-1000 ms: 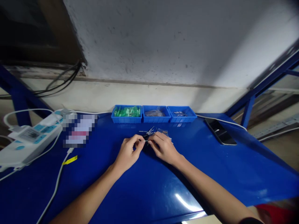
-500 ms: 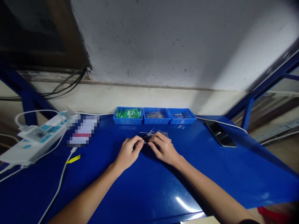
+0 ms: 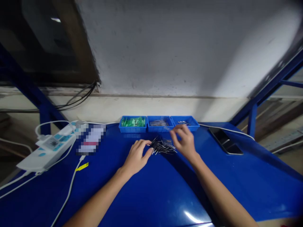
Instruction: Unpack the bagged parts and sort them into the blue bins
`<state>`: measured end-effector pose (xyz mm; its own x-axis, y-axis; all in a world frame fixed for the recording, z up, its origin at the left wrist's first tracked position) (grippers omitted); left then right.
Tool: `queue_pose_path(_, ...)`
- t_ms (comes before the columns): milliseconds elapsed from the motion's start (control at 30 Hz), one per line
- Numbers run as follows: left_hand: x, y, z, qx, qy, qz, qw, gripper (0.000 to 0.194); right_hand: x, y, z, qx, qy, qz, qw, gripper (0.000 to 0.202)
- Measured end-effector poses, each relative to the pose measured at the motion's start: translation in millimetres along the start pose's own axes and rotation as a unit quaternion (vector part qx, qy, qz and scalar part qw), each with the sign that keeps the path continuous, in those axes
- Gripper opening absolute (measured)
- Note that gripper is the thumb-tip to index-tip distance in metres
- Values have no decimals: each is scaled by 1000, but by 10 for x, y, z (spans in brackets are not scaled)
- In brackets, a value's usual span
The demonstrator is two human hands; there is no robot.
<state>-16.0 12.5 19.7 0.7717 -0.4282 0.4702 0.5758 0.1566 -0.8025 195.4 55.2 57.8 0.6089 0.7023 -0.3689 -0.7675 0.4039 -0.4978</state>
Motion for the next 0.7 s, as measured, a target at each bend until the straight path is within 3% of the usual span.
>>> queue_pose_path(100, 123, 102, 153, -47, 21, 73, 996, 47, 379, -222, 164, 91, 92, -147, 981, 27)
queue_pose_path(233, 231, 359, 379, -133, -4, 109, 985, 66, 587, -223, -62, 83, 156, -193, 965, 39)
queue_pose_path(300, 237, 500, 454, -171, 0, 111, 979, 67, 537, -94, -275, 37, 171, -146, 974, 36)
queue_pose_path(400, 210, 641, 486, -185, 31, 132, 973, 56, 390, 164, -470, -134, 172, -63, 974, 31)
queue_pose_path(467, 191, 665, 447, -177, 47, 150, 972, 49, 305, 262, -478, -214, 161, -37, 963, 28)
queue_pose_path(700, 225, 475, 21, -171, 75, 161, 969, 49, 166, 143, -394, -343, 128, 20, 931, 34)
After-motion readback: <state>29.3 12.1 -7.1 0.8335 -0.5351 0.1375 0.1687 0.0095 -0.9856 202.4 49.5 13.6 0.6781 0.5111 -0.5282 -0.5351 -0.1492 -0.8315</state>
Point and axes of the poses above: each hand's wrist, its own z-axis towards the middle knuckle, its own y-axis out of the palm, x = y × z, the point moved 2 cm from there along z, towards the middle knuckle, and after that the axes turned 8 degrees about z, right-handed, at the moved point
